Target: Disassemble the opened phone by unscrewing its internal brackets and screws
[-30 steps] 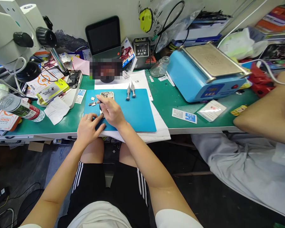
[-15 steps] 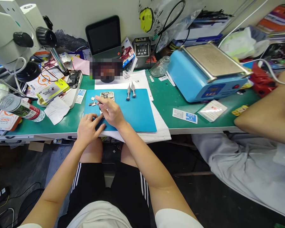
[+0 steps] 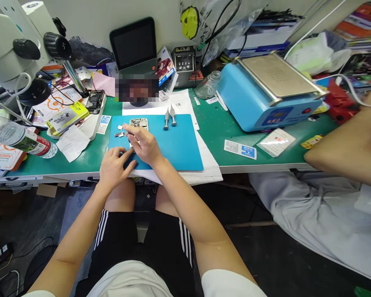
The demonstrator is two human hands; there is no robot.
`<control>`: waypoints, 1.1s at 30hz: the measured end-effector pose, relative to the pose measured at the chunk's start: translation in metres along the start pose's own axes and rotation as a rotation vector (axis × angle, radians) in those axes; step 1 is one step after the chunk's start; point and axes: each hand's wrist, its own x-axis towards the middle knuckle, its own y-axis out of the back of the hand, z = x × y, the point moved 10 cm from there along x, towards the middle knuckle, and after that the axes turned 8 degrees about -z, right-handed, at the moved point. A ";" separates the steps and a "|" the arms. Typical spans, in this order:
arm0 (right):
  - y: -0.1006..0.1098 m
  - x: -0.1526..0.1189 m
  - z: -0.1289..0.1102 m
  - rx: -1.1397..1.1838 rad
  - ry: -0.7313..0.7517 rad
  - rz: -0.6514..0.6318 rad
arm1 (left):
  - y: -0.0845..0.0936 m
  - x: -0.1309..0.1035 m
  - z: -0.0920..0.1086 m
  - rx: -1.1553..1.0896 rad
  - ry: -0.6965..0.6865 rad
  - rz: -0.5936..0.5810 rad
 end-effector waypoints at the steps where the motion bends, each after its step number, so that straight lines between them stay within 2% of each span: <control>1: 0.000 0.000 0.001 0.002 -0.007 -0.004 | 0.000 0.000 0.000 0.000 0.001 -0.002; 7: 0.000 0.001 0.002 0.010 -0.001 -0.002 | 0.000 0.000 0.000 -0.005 0.004 0.003; 13: 0.001 -0.002 -0.008 -0.018 0.032 0.038 | -0.001 0.000 0.000 0.005 -0.001 0.003; 15: 0.016 -0.005 -0.004 -0.014 -0.030 0.122 | 0.000 -0.001 0.000 0.009 -0.005 0.009; 17: 0.043 -0.010 0.006 -0.016 -0.122 0.231 | 0.000 -0.001 0.001 0.010 -0.012 0.011; 20: 0.082 -0.011 0.025 -0.119 -0.200 0.274 | 0.001 0.000 0.001 0.011 -0.017 0.005; 22: 0.098 -0.008 0.042 -0.166 -0.196 0.218 | 0.001 0.001 0.001 0.015 -0.014 0.006; 24: 0.099 -0.004 0.055 -0.290 -0.146 0.091 | 0.003 0.001 0.001 0.019 -0.012 0.014; 27: 0.068 -0.004 0.069 -0.532 -0.010 -0.228 | 0.004 0.001 0.001 0.026 -0.013 0.027; 28: 0.060 -0.005 0.073 -0.551 0.015 -0.287 | 0.005 0.001 0.001 0.028 -0.015 0.030; 30: 0.047 -0.009 0.076 -0.563 0.052 -0.363 | 0.005 0.000 0.001 0.035 -0.018 0.035; 33: 0.041 -0.013 0.075 -0.562 0.066 -0.403 | 0.007 0.000 0.001 0.045 -0.020 0.043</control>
